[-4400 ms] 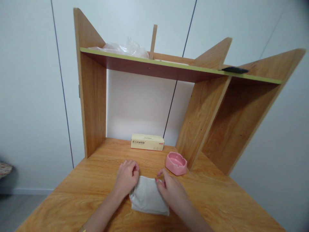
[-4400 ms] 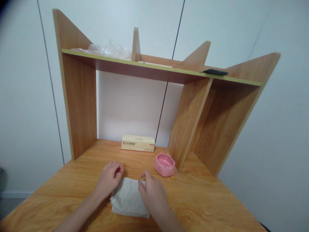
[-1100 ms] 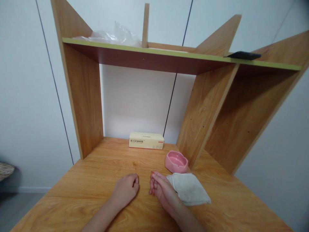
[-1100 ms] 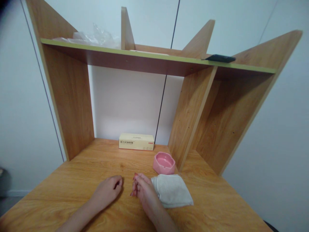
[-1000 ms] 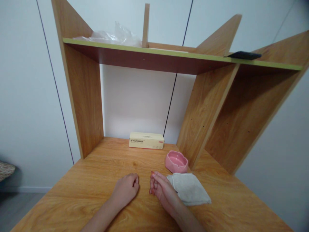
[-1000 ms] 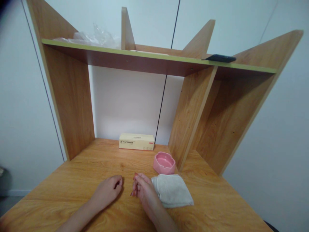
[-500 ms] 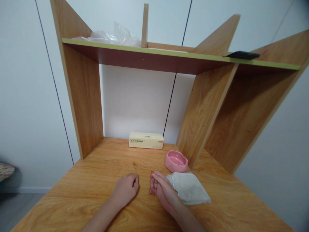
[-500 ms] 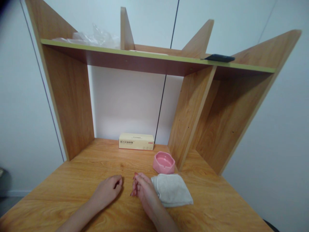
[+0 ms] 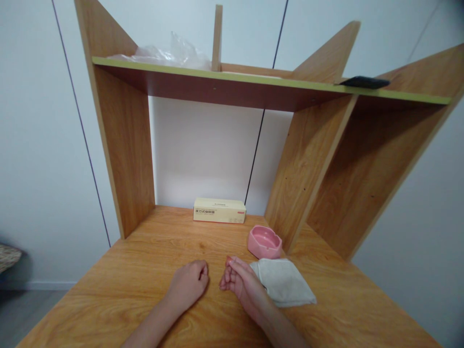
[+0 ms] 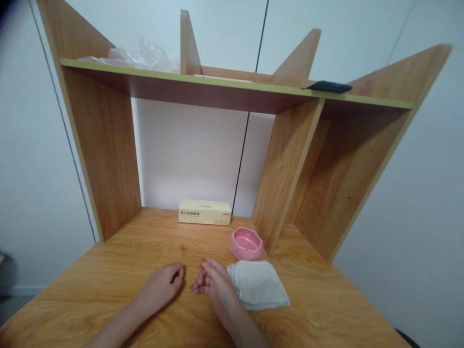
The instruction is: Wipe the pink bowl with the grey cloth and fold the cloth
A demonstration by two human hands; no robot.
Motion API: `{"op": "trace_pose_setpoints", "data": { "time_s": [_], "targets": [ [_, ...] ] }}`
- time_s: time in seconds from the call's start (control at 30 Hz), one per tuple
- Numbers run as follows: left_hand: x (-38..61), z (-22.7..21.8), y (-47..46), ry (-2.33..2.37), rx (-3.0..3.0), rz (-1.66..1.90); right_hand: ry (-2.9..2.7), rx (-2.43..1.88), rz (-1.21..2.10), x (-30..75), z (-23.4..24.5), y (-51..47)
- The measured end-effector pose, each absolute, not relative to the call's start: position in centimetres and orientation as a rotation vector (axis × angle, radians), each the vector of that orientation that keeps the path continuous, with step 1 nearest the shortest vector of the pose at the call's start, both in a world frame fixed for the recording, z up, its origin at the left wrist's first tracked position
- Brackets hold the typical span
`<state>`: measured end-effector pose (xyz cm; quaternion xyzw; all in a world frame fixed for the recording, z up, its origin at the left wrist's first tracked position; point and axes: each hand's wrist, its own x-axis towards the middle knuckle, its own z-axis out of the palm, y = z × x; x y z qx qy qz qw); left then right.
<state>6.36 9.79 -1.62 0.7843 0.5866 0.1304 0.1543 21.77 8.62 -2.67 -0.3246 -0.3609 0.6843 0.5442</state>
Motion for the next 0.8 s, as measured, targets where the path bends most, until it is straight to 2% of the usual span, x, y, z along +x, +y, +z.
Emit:
{"op": "trace_pose_setpoints", "data": {
  "time_s": [0.8],
  "targets": [
    [6.49, -1.69, 9.74, 1.691, 2.264, 0.394, -0.856, -0.793, 1.625, 21.69, -2.49, 8.62]
  ]
}}
